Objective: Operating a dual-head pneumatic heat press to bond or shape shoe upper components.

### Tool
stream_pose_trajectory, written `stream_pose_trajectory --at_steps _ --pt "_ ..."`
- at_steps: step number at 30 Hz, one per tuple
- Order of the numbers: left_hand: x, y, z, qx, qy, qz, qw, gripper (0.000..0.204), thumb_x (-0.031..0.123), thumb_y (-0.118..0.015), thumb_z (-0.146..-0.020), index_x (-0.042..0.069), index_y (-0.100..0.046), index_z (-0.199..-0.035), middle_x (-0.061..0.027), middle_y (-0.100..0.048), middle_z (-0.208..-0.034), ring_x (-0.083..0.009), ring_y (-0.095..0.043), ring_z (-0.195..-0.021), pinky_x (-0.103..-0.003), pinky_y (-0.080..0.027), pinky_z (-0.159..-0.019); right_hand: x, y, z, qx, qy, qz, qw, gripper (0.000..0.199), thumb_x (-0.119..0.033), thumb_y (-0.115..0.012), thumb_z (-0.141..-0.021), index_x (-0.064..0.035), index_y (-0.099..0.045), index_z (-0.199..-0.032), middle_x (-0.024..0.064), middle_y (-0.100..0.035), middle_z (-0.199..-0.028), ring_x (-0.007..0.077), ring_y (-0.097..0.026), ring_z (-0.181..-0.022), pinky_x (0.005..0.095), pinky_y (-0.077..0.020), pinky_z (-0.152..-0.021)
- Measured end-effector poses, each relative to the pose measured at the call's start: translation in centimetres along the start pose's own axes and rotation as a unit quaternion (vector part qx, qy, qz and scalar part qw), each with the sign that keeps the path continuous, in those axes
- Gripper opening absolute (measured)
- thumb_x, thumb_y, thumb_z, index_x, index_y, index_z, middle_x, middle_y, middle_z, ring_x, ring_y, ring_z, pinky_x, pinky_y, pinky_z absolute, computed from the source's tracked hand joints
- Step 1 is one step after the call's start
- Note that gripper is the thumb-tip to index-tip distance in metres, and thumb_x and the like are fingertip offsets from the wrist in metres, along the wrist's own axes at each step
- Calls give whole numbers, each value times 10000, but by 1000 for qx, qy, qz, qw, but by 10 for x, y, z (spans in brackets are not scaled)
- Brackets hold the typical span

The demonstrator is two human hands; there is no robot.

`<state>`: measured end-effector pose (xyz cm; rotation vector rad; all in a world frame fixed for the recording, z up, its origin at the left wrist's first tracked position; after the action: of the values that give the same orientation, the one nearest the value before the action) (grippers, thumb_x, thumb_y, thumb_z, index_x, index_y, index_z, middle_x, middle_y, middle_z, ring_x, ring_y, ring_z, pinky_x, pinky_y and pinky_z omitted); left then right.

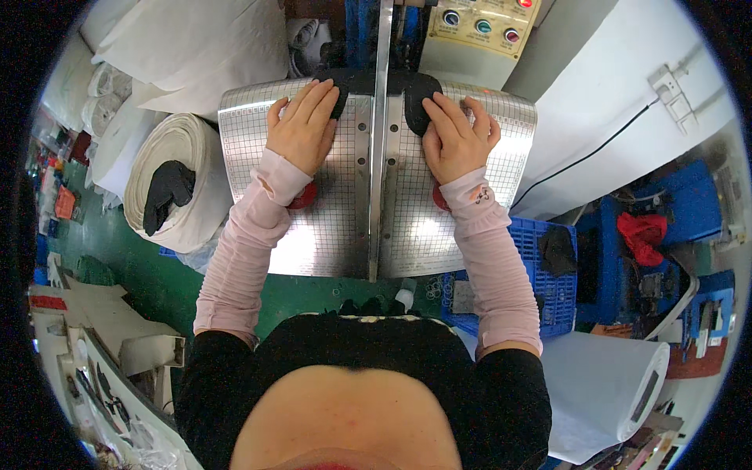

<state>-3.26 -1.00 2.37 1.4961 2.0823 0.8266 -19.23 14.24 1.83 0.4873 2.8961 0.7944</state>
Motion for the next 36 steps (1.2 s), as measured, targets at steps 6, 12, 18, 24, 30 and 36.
stream_pose_trajectory --at_steps 6,12,18,24,30,36 --pt "1 3 0 -3 6 -6 1000 447 124 -593 -794 113 -486 -1229 -23 -475 -1289 -174 -445 -1199 -402 -275 -983 1 2 -1 -20 1 -15 1000 330 -115 -619 -718 -202 -648 -1035 -53 -596 -1132 259 -465 -1090 464 -251 -947" --pt "2 6 1 -22 9 -1 1000 451 126 -584 -803 110 -482 -1243 -35 -471 -1296 -188 -437 -1209 -412 -256 -996 0 8 -4 -37 23 7 999 339 -122 -629 -713 -192 -647 -1044 -41 -598 -1129 272 -461 -1095 441 -258 -951" --pt "11 25 13 24 0 39 999 435 110 -532 -807 17 -480 -1228 -133 -467 -1285 -272 -429 -1201 -414 -248 -1002 14 30 3 51 -4 -83 995 345 -79 -587 -720 -91 -634 -1062 92 -581 -1142 305 -434 -1124 391 -266 -978" --pt "11 40 64 111 45 49 992 424 90 -527 -735 -25 -521 -1143 -177 -511 -1190 -328 -481 -1103 -410 -274 -975 36 46 31 31 -34 -85 995 319 -67 -557 -743 -66 -635 -1052 113 -573 -1153 320 -449 -1116 403 -274 -990" --pt "25 40 125 57 115 96 987 326 24 -452 -809 -64 -513 -1117 -195 -508 -1174 -309 -473 -1081 -387 -320 -960 59 58 70 3 -98 -62 993 288 -60 -551 -768 -64 -644 -1041 100 -585 -1147 300 -456 -1112 394 -295 -970" --pt "44 37 154 23 172 142 975 287 30 -456 -824 -41 -524 -1093 -189 -521 -1143 -315 -482 -1064 -387 -346 -943 56 63 95 -13 -119 -57 991 265 -77 -570 -778 -89 -650 -1030 76 -591 -1137 286 -463 -1103 383 -296 -965"
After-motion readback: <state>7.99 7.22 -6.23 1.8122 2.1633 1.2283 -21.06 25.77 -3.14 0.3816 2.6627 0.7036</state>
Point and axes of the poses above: each hand's wrist, its own z-axis away from the middle knuckle, its own y-axis out of the back of the hand, x = y × z, the point moved 4 cm from there along -z, towards the middle knuckle
